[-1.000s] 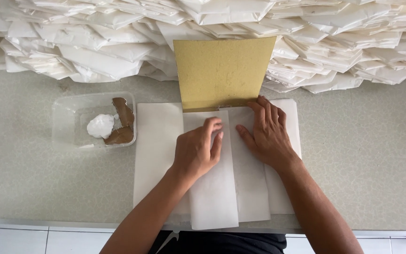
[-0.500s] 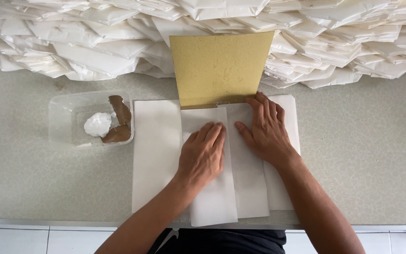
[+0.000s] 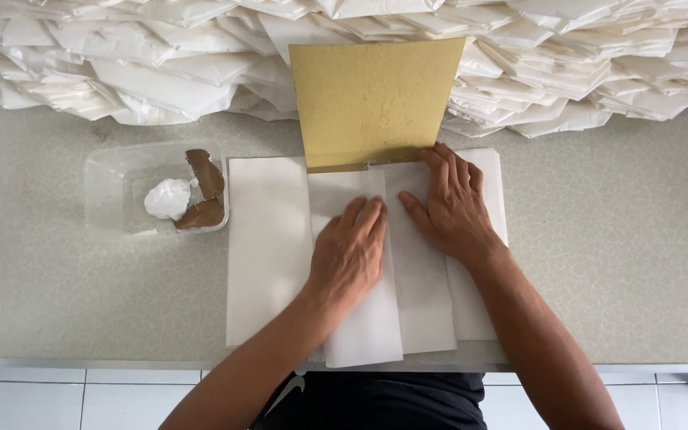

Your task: Applying glue to a cardboard strip and wrapping it with white paper to create a finished component.

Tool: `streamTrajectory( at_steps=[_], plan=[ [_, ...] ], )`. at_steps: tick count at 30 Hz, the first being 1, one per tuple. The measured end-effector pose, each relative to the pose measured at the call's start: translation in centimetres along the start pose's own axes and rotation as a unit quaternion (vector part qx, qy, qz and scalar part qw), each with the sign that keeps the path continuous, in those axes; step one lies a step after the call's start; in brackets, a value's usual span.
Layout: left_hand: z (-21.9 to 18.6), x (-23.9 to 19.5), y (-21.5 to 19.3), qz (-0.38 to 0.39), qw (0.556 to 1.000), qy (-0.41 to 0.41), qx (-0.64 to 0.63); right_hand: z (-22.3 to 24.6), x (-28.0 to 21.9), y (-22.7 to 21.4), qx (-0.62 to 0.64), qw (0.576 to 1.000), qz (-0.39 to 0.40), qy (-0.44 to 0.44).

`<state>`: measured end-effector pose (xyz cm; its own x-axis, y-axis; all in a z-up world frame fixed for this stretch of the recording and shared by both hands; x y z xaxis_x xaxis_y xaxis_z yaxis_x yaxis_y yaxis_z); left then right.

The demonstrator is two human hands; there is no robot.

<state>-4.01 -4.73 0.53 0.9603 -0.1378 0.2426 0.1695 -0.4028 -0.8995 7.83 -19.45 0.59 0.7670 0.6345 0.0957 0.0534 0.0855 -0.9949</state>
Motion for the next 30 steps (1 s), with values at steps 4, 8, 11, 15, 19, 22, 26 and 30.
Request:
streamTrajectory(
  at_steps=[4, 8, 11, 15, 19, 22, 26, 30],
  plan=[
    [-2.6, -3.3, -0.6, 0.020, 0.999, 0.009, -0.025, -0.1, 0.2, 0.4, 0.012, 1.000, -0.003, 0.003],
    [-6.8, -7.4, -1.9, -0.036, 0.998, 0.051, -0.008, -0.1, -0.2, -0.1, 0.083, 0.995, -0.045, -0.026],
    [-8.5, -10.1, -1.7, -0.025, 0.998, 0.056, -0.017, -0.1, -0.4, -0.3, 0.090, 0.994, -0.048, -0.028],
    [-9.9, -12.6, -1.9, -0.001, 0.996, 0.080, -0.037, 0.1, -0.4, -0.5, 0.096, 0.995, -0.033, -0.023],
    [-10.1, -12.1, -3.1, 0.041, 0.982, 0.087, -0.162, 0.2, -0.4, -0.8, 0.104, 0.993, -0.040, -0.031],
    [-8.3, -9.6, -4.0, 0.054, 0.985, 0.057, -0.152, 0.1, -0.6, -0.7, 0.102, 0.993, -0.041, -0.032],
    [-1.7, -6.3, 0.4, 0.006, 0.994, 0.032, -0.103, -0.1, -0.3, -0.4, 0.005, 1.000, 0.008, -0.014],
    [1.2, -2.1, -0.8, 0.062, 0.993, 0.007, -0.096, -0.1, -0.3, -0.3, 0.002, 1.000, 0.002, -0.010]
  ],
)
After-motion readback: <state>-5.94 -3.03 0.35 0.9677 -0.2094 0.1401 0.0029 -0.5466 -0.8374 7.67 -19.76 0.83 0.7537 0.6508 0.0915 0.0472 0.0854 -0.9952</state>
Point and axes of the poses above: each hand's wrist, its own x-axis towards the middle knuckle, its own y-axis out of the palm, z = x × y, the point moved 2 cm from there along x, towards the middle knuckle, and after that the axes turned 13 degrees about -x, right-handed, at the moved point
